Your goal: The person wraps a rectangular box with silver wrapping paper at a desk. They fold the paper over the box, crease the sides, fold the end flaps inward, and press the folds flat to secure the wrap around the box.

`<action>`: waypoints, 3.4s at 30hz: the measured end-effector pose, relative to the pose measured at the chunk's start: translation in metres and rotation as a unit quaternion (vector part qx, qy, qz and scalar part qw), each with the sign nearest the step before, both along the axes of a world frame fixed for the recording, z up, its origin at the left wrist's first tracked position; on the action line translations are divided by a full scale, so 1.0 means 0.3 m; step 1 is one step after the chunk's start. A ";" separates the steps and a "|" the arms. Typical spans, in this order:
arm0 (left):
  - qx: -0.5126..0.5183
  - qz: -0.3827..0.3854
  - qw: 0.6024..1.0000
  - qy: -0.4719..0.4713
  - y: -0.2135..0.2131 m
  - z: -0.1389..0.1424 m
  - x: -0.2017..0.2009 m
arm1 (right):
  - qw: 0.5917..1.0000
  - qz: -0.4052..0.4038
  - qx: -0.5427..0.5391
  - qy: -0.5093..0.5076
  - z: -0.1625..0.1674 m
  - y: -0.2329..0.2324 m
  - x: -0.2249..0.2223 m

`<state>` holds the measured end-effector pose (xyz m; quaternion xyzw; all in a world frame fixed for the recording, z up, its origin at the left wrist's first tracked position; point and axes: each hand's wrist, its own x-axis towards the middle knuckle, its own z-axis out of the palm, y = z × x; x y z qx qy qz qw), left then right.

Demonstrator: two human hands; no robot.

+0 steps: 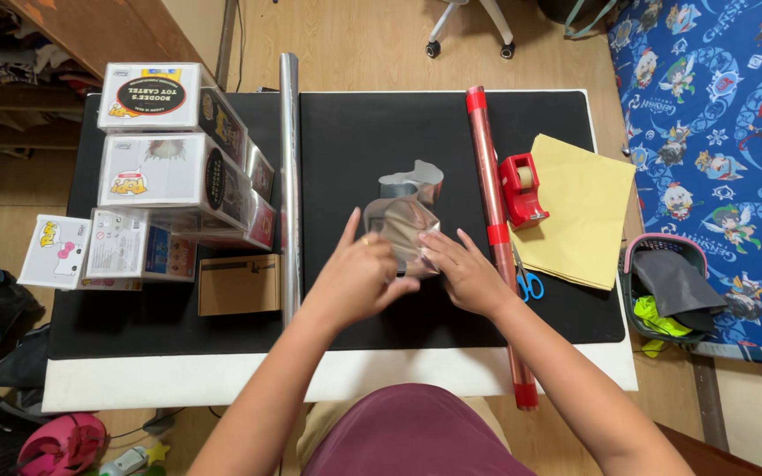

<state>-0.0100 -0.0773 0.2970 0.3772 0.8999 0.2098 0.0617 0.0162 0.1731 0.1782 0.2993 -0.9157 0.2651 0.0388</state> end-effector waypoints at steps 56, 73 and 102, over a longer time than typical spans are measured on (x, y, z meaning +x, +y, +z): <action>-0.300 0.030 0.947 -0.114 0.283 -0.399 -0.105 | 0.980 -0.173 -0.094 -0.033 -0.008 -0.116 0.015; -0.247 0.120 0.938 0.211 0.317 -0.393 -0.046 | 0.988 -0.100 -0.117 -0.010 0.018 -0.051 -0.076; -0.094 0.056 0.990 0.089 0.107 -0.173 -0.001 | 0.992 0.012 -0.034 -0.124 -0.002 -0.069 -0.185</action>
